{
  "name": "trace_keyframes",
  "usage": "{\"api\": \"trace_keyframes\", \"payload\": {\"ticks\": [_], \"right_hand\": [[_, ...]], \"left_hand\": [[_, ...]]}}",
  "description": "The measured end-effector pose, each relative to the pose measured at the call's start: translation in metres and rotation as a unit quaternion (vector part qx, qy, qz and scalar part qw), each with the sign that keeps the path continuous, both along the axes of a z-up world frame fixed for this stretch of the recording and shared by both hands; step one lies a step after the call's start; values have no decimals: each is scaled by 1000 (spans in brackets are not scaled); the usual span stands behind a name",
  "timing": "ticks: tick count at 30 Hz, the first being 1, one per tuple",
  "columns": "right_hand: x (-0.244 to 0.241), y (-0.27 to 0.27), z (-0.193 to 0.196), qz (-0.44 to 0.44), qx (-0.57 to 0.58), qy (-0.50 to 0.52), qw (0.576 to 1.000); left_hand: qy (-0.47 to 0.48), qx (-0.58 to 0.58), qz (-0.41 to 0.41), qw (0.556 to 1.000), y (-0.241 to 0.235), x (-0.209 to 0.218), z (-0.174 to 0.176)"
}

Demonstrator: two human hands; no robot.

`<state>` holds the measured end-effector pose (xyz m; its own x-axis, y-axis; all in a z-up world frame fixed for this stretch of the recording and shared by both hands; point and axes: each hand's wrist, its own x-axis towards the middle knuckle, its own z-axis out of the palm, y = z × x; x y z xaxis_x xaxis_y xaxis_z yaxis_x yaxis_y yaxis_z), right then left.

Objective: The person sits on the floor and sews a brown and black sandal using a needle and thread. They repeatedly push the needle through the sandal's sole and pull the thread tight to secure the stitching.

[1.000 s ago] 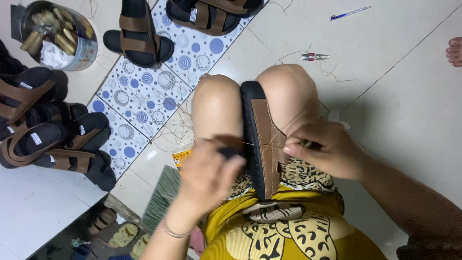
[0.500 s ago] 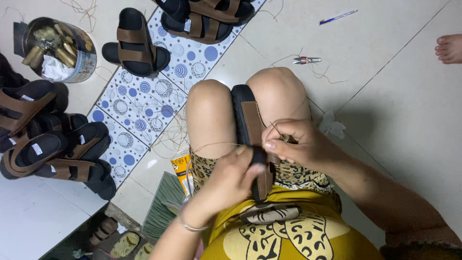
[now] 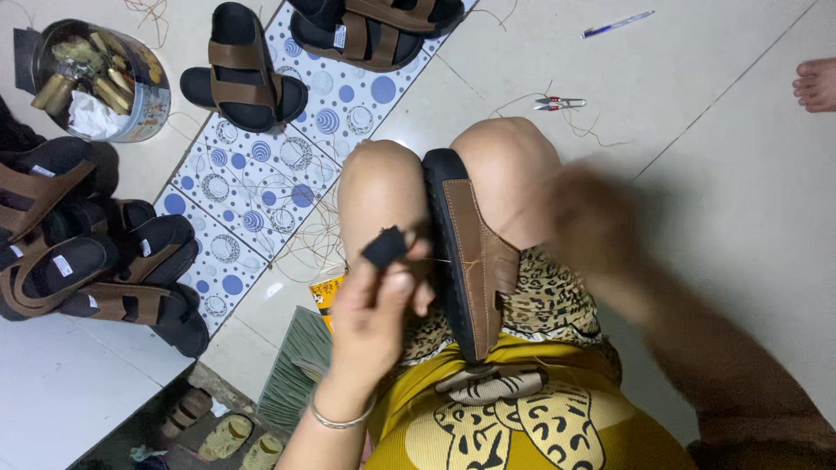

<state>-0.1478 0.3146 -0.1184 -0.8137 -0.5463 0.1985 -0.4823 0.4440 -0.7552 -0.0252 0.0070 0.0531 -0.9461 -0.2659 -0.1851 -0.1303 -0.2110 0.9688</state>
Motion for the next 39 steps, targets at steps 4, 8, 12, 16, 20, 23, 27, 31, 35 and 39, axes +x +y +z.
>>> {"api": "trace_keyframes", "payload": {"ticks": [4, 8, 12, 16, 20, 23, 27, 31, 35, 39], "right_hand": [[-106, 89, 45, -153, 188, 274, 931], [-103, 100, 76, -193, 129, 104, 967], [-14, 28, 79, -24, -86, -69, 994], [10, -49, 161, 145, 5, -167, 975], [22, -42, 177, 175, 116, -194, 958], [15, -59, 191, 211, 20, -164, 963], [12, -84, 183, 171, -178, -267, 932], [3, -113, 167, 201, -442, -377, 789], [-11, -74, 131, 112, -227, -320, 913], [-48, -55, 145, -297, 64, -398, 866]], "left_hand": [[-81, -326, -145, 931, -15, 25, -25], [-198, -213, -330, 898, -30, 30, -21], [-8, 204, -231, 951, -32, 18, -23], [22, 316, -93, 944, -27, -16, -12], [188, -233, 83, 951, -45, -46, -26], [210, -604, 127, 758, -58, -55, -37], [117, -28, 247, 962, -50, -80, -20], [98, 258, 201, 940, -72, -82, -46], [-4, 243, 216, 946, -89, -82, -54], [-224, 30, 101, 969, -142, -62, -60]]}}
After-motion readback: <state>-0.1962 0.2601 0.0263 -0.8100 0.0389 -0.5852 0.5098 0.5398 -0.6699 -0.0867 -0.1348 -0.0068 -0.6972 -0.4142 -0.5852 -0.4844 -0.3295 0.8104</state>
